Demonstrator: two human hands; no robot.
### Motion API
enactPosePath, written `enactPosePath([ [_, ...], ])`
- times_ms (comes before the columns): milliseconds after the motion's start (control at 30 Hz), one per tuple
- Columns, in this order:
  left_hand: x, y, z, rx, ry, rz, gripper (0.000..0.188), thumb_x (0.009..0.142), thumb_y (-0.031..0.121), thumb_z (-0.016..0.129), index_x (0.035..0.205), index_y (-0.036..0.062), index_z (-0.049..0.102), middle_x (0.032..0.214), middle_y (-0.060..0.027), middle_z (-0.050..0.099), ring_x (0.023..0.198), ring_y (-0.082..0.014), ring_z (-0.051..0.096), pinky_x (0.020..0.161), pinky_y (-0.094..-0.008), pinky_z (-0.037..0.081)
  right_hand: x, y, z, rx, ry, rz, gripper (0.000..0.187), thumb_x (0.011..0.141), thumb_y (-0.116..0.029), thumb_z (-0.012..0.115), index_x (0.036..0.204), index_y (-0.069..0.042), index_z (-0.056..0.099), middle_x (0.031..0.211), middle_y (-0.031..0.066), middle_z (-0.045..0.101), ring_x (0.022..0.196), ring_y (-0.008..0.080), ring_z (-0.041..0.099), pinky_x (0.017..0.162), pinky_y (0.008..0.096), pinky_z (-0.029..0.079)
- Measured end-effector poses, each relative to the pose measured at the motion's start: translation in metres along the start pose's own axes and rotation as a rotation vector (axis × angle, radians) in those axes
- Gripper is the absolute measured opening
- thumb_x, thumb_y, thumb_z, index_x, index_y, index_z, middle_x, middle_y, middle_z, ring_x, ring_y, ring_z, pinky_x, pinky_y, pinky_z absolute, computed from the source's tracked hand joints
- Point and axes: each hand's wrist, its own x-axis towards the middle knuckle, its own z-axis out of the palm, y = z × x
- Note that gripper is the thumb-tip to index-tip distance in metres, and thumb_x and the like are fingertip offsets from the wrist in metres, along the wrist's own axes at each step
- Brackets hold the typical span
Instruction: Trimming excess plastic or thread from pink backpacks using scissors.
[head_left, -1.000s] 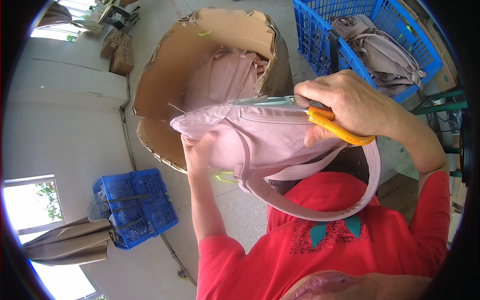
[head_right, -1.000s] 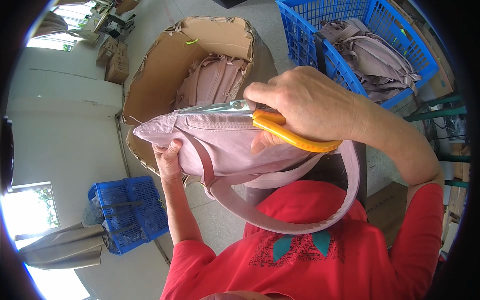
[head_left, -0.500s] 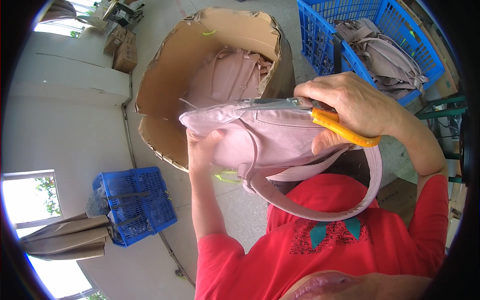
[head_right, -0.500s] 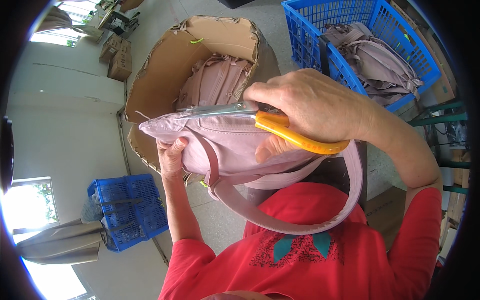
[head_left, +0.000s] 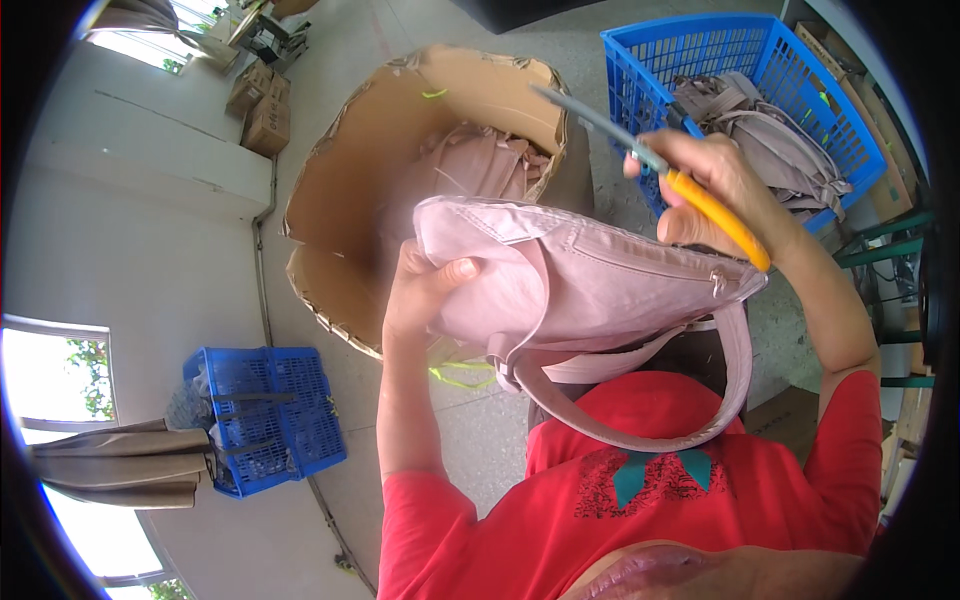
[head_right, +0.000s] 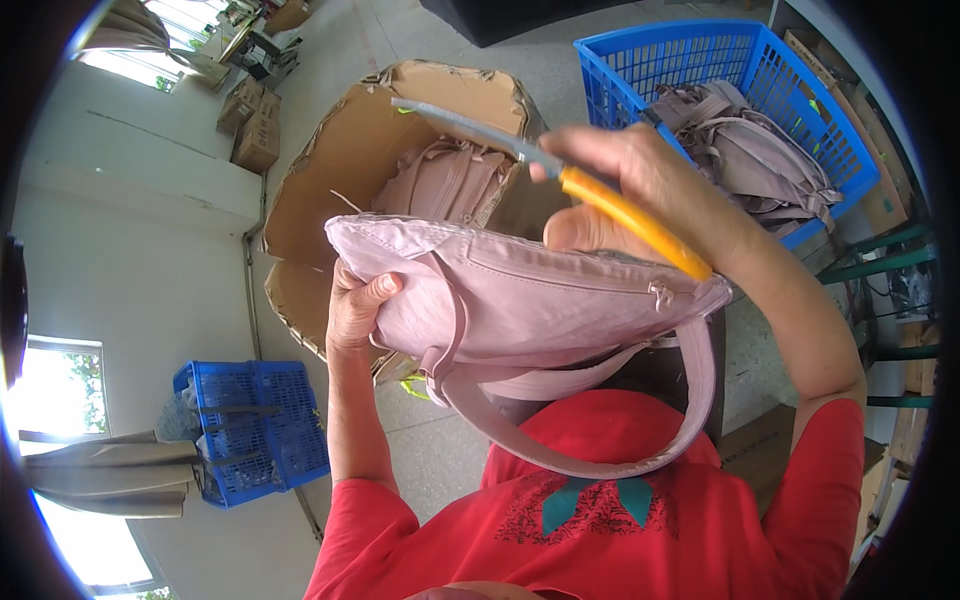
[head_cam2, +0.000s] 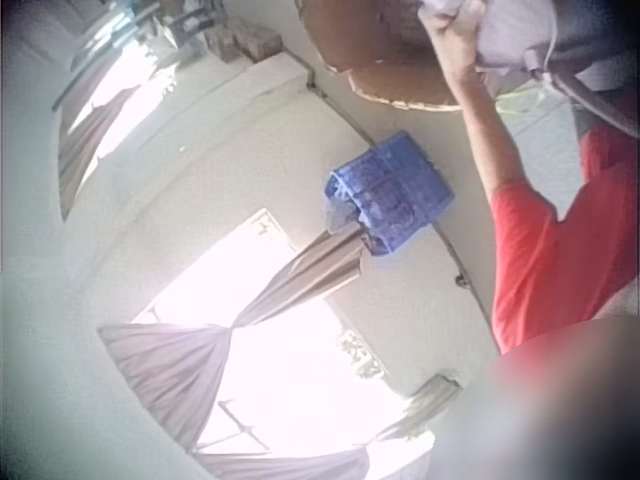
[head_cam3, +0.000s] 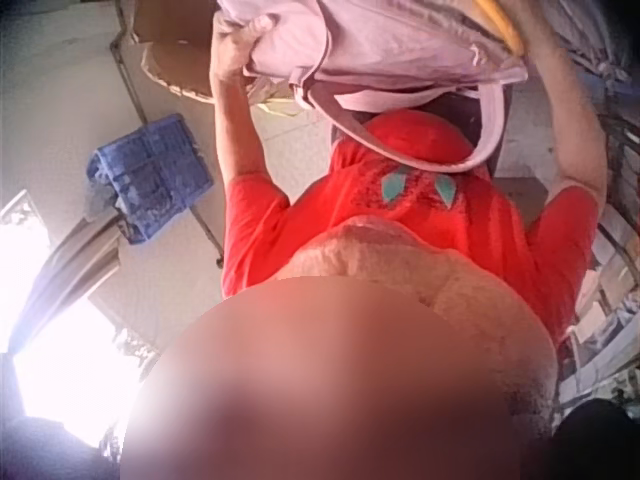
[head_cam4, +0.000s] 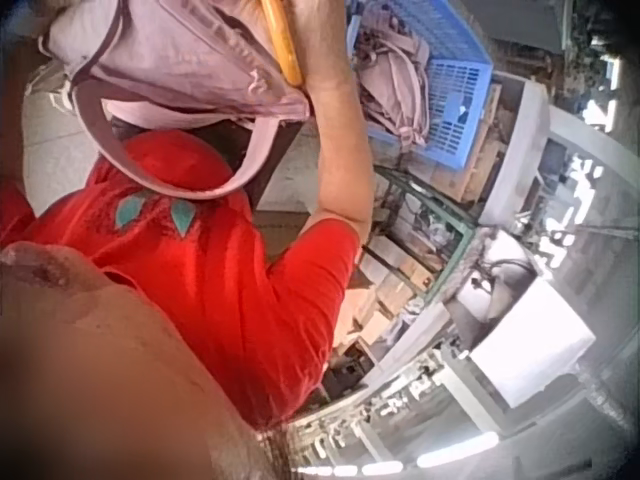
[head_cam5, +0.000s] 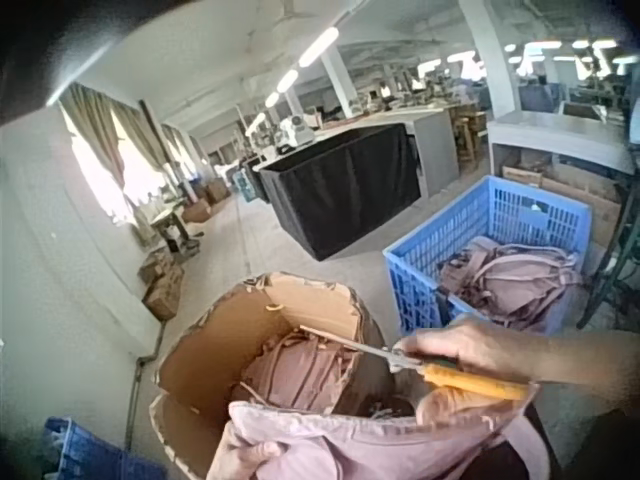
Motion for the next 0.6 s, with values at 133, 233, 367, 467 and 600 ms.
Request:
enactPosePath([
  [133,0.008,0.012,0.015,0.025,-0.096,-0.029,0.032,0.070,0.018,0.072,0.093,-0.0016,0.062,0.085,-0.0054,0.064,0.078,-0.0127,0.059,0.071,-0.0264,0.046,0.000,-0.004,-0.007,-0.254,-0.028,-0.190,0.070,0.058,-0.048,0.074,0.102,0.001,0.051,0.065,0.0115,0.051,0.057,0.0250,0.052,0.055,0.0338,0.043],
  [233,0.014,0.016,0.024,0.059,-0.164,-0.041,0.030,0.071,0.016,0.071,0.093,-0.0019,0.062,0.085,-0.0055,0.064,0.078,-0.0122,0.058,0.071,-0.0258,0.046,-0.001,-0.008,-0.013,-0.274,-0.071,-0.217,0.071,0.057,-0.050,0.074,0.100,0.001,0.050,0.070,0.0129,0.053,0.062,0.0299,0.053,0.057,0.0353,0.043],
  [367,0.019,0.024,0.033,0.108,-0.236,-0.056,0.029,0.071,0.016,0.071,0.093,-0.0019,0.062,0.084,-0.0055,0.064,0.078,-0.0118,0.058,0.070,-0.0253,0.047,-0.001,-0.011,-0.017,-0.303,-0.144,-0.202,0.070,0.057,-0.050,0.073,0.100,0.000,0.051,0.073,0.0116,0.054,0.064,0.0266,0.055,0.059,0.0318,0.044],
  [467,0.021,0.021,0.035,0.108,-0.204,-0.098,0.030,0.071,0.017,0.071,0.092,-0.0028,0.062,0.083,-0.0054,0.064,0.076,-0.0115,0.058,0.069,-0.0253,0.047,-0.001,-0.014,-0.021,-0.296,-0.261,-0.040,0.072,0.056,-0.051,0.073,0.102,0.000,0.052,0.074,0.0085,0.054,0.063,0.0220,0.055,0.059,0.0295,0.045],
  [600,0.013,0.020,0.010,0.293,0.090,0.129,0.026,0.066,0.013,0.070,0.086,-0.0012,0.062,0.077,-0.0038,0.062,0.068,-0.0106,0.057,0.062,-0.0249,0.048,-0.012,0.019,-0.021,-0.264,0.169,-0.245,0.062,0.060,-0.045,0.074,0.099,-0.001,0.054,0.070,0.0035,0.053,0.060,0.0156,0.052,0.055,0.0281,0.043],
])
